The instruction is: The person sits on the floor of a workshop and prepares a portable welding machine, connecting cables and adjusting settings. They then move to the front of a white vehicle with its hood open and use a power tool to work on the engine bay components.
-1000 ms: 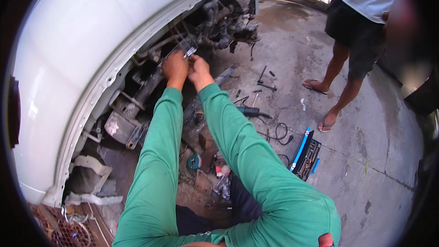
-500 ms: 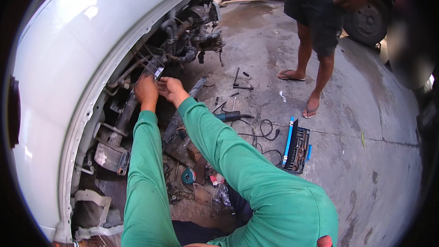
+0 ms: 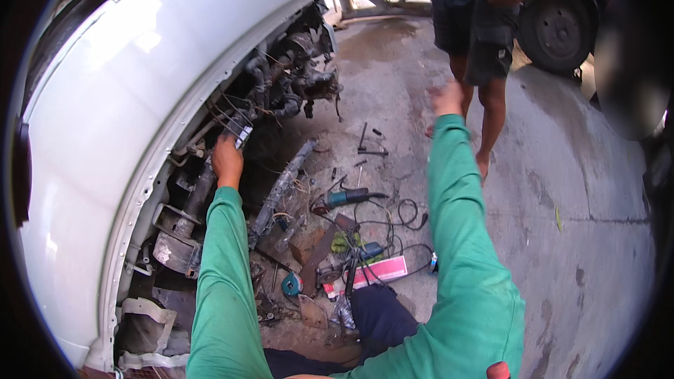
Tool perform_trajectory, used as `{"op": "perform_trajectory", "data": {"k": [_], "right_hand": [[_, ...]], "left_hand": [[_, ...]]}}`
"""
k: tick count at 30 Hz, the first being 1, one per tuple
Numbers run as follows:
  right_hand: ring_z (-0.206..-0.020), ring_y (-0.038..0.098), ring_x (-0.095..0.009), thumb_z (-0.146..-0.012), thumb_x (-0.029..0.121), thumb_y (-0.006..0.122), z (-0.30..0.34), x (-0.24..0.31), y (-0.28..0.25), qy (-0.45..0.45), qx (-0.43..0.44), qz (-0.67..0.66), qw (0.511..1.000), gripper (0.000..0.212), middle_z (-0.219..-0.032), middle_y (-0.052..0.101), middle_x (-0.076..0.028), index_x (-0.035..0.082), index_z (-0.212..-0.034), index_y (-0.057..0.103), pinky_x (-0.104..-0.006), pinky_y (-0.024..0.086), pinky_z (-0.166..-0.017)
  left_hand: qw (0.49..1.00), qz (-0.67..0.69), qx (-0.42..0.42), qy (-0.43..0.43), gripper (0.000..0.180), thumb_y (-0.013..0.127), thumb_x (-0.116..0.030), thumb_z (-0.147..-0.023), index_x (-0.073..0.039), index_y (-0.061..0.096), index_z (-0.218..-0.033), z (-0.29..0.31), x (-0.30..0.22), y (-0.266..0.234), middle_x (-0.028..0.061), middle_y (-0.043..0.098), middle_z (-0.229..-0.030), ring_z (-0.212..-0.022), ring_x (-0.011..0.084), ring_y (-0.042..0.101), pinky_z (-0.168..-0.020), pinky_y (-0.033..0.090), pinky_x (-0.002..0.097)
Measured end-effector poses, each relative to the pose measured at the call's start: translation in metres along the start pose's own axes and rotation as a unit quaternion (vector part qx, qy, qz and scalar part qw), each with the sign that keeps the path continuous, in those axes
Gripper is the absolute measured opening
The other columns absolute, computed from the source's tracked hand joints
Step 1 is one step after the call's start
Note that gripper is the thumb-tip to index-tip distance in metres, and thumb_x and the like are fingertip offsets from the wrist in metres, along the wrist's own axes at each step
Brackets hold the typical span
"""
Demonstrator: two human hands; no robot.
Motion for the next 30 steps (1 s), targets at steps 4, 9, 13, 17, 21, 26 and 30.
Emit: {"op": "perform_trajectory", "data": {"k": [4,9,13,17,21,26,30], "right_hand": [[-0.145,0.033,-0.044,-0.098,0.039,0.059,0.004,0.175,0.027,-0.095,0.207,-0.142,0.963,0.064,-0.161,0.029,-0.015,0.016,-0.154,0.039,-0.0611,0.037,-0.115],[-0.145,0.039,-0.047,-0.105,0.036,0.052,0.035,0.21,-0.026,-0.109,0.23,-0.13,0.958,0.071,-0.166,0.017,-0.021,0.008,-0.161,0.019,-0.0622,0.043,-0.114],[-0.132,0.054,-0.045,-0.107,0.034,0.048,0.023,0.122,-0.174,-0.064,0.048,0.014,0.997,0.066,-0.158,0.037,-0.019,0.008,-0.161,0.022,-0.0557,0.049,-0.109],[-0.108,0.067,-0.037,-0.104,0.026,0.047,0.072,-0.03,-0.337,0.11,-0.004,0.087,0.99,0.037,-0.122,0.064,-0.021,-0.001,-0.128,0.053,-0.0479,0.056,-0.093],[-0.085,0.069,-0.029,-0.097,0.025,0.054,0.215,-0.181,-0.406,0.43,0.227,0.106,0.867,0.024,-0.093,0.072,-0.013,0.006,-0.094,0.068,-0.043,0.057,-0.079],[-0.133,0.055,-0.041,-0.097,0.051,0.063,0.5,-0.304,-0.38,-0.001,0.59,0.704,0.396,0.079,-0.151,0.05,-0.024,-0.003,-0.151,0.044,-0.0461,0.043,-0.112],[-0.13,0.055,-0.043,-0.093,0.051,0.068,0.545,-0.323,-0.325,0.025,0.641,0.723,0.255,0.073,-0.139,0.056,-0.03,-0.001,-0.143,0.054,-0.0454,0.045,-0.108]], "left_hand": [[0.988,0.138,-0.057,0.037,0.034,0.081,-0.003,-0.075,-0.002,0.069,-0.107,0.008,0.008,-0.034,0.0195,0.062,-0.114,-0.107,0.0421,0.062,-0.092,0.051,0.0488],[0.967,0.182,-0.141,0.112,0.032,0.082,-0.006,-0.077,-0.001,0.07,-0.106,0.078,-0.029,-0.111,0.0166,0.063,-0.115,-0.108,0.0385,0.062,-0.095,0.051,0.0467],[0.949,0.286,-0.097,0.084,0.026,0.079,-0.007,-0.081,-0.001,0.07,-0.105,0.183,-0.021,-0.177,0.0174,0.068,-0.111,-0.107,0.0375,0.065,-0.094,0.052,0.0442],[0.975,0.19,-0.099,-0.063,0.023,0.08,-0.013,-0.083,-0.001,0.075,-0.102,0.315,0.071,-0.224,0.0142,0.075,-0.101,-0.097,0.0317,0.071,-0.09,0.055,0.0405],[0.917,0.23,-0.151,-0.289,0.03,0.081,-0.019,-0.089,0.0,0.075,-0.111,0.429,0.165,-0.315,0.0086,0.076,-0.098,-0.089,0.0142,0.07,-0.083,0.055,0.0279],[0.88,0.182,-0.076,-0.432,0.031,0.079,-0.016,-0.091,0.004,0.073,-0.114,0.568,0.208,-0.347,0.008,0.075,-0.099,-0.087,0.0118,0.068,-0.08,0.054,0.0261],[0.841,0.247,0.0,-0.481,0.029,0.077,-0.016,-0.093,0.002,0.073,-0.114,0.642,0.222,-0.313,0.0052,0.073,-0.098,-0.088,0.011,0.065,-0.079,0.053,0.0269]]}}
Point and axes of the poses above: each hand's wrist, its own z-axis away from the middle knuckle, its own y-axis out of the palm, x = y × z, the point moved 9 cm from there along -z, towards the middle knuckle
